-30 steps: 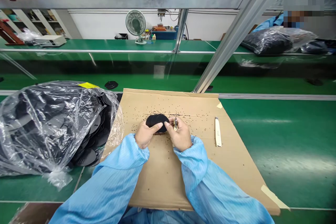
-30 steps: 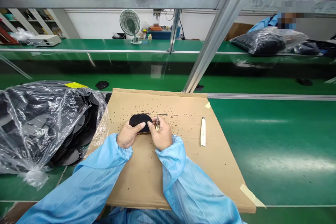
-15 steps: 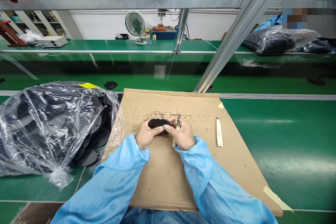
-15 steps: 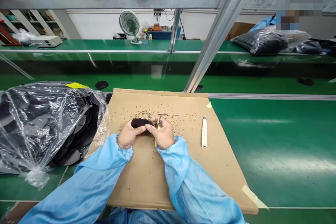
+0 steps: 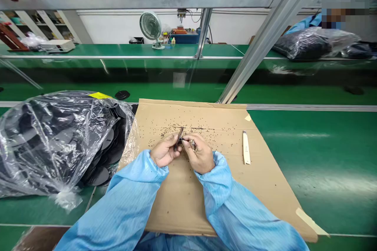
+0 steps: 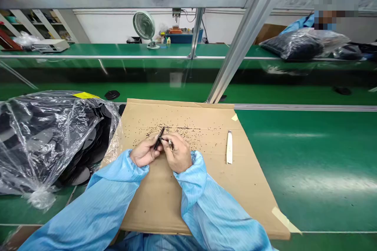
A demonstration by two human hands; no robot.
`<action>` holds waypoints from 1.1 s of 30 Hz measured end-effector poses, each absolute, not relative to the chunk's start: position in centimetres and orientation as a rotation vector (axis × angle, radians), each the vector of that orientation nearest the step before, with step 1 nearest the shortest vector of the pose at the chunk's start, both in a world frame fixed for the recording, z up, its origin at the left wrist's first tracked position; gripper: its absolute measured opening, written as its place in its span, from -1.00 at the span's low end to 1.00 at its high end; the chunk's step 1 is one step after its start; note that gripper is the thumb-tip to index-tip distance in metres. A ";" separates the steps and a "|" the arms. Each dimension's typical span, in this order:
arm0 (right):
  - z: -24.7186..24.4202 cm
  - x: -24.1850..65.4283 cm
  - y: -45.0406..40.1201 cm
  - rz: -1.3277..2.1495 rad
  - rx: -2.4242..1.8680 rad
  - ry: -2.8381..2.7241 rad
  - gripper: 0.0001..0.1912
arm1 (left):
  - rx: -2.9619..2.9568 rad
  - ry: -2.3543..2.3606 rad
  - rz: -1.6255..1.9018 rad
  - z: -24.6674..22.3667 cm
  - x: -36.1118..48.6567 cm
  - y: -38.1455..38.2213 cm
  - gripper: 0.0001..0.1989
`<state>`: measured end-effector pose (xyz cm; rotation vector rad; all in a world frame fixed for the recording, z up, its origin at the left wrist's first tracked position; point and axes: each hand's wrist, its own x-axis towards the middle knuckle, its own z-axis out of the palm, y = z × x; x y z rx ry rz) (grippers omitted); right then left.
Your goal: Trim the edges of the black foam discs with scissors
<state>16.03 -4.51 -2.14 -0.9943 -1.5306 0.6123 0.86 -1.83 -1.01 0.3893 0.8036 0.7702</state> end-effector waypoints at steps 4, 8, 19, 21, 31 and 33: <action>-2.2 16.0 -4.5 0.519 -0.954 -1.579 -0.88 | 0.408 0.774 0.764 -1.0 1.2 -2.3 -0.53; -2.4 15.7 -4.5 0.448 -0.982 -1.561 -0.88 | 0.441 0.783 0.789 -0.9 1.5 -2.6 -0.53; -2.2 16.1 -4.3 0.648 -1.095 -1.491 -0.78 | 0.513 0.885 1.163 -1.5 2.6 -2.0 -0.46; -2.4 16.2 -4.1 0.694 -1.162 -1.535 -0.78 | 0.539 0.885 1.189 -1.7 2.6 -1.9 -0.44; 0.4 18.1 7.0 0.603 -1.570 -1.720 -0.76 | 0.550 1.097 1.318 -2.4 2.3 -0.9 -0.49; 2.2 18.2 10.7 0.406 -1.729 -1.885 -0.83 | 0.549 1.101 1.311 -2.4 2.3 -0.9 -0.49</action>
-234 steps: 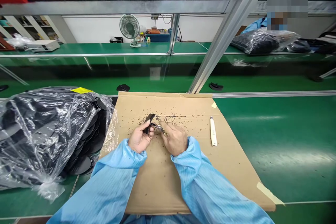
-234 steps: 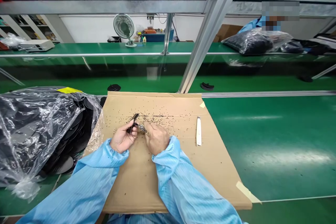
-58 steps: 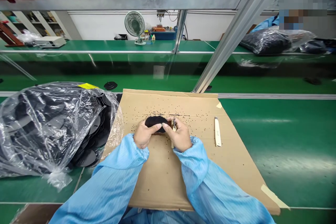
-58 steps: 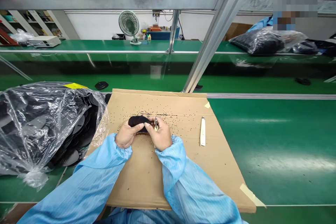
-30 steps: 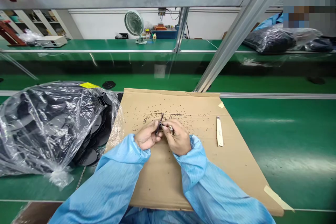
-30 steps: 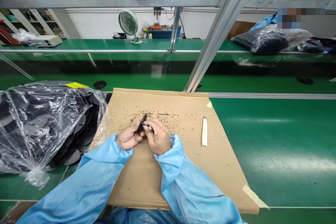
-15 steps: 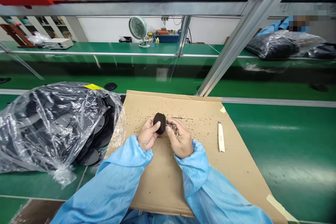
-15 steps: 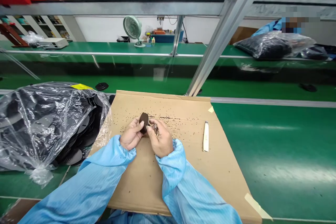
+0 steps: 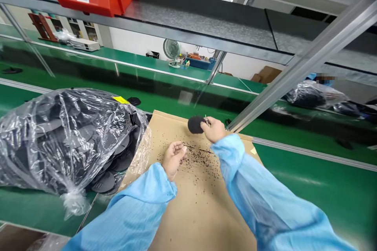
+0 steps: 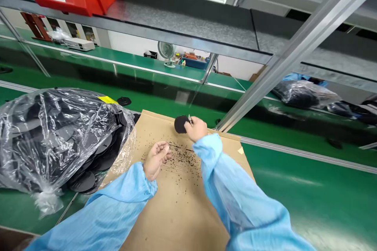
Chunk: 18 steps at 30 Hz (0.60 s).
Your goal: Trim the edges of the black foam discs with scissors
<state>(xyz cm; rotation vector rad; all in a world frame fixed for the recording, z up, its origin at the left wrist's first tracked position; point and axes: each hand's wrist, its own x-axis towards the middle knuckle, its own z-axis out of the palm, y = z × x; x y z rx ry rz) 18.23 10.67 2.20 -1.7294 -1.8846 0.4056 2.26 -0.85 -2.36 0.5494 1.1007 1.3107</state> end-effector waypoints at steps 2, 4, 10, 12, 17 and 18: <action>3.7 18.0 14.1 0.177 -1.846 -2.032 -0.85 | 0.556 1.095 1.294 -2.3 2.2 -0.9 -0.46; 4.7 17.4 16.9 0.039 -1.879 -2.100 -0.83 | 0.571 1.081 1.273 -2.3 2.1 -1.1 -0.44; 3.1 12.6 20.1 0.023 -1.822 -2.258 -0.72 | 0.634 1.043 1.197 -2.1 2.2 -1.6 -0.42; 1.7 11.7 20.0 0.048 -1.798 -2.334 -0.75 | 0.637 1.039 1.191 -2.0 2.2 -1.7 -0.44; -0.7 15.3 20.9 0.104 -2.081 -2.243 -0.72 | 0.608 1.013 1.183 -1.8 2.2 -1.7 -0.49; -0.8 16.7 21.3 0.119 -2.183 -2.178 -0.71 | 0.600 1.008 1.181 -1.8 2.2 -1.7 -0.49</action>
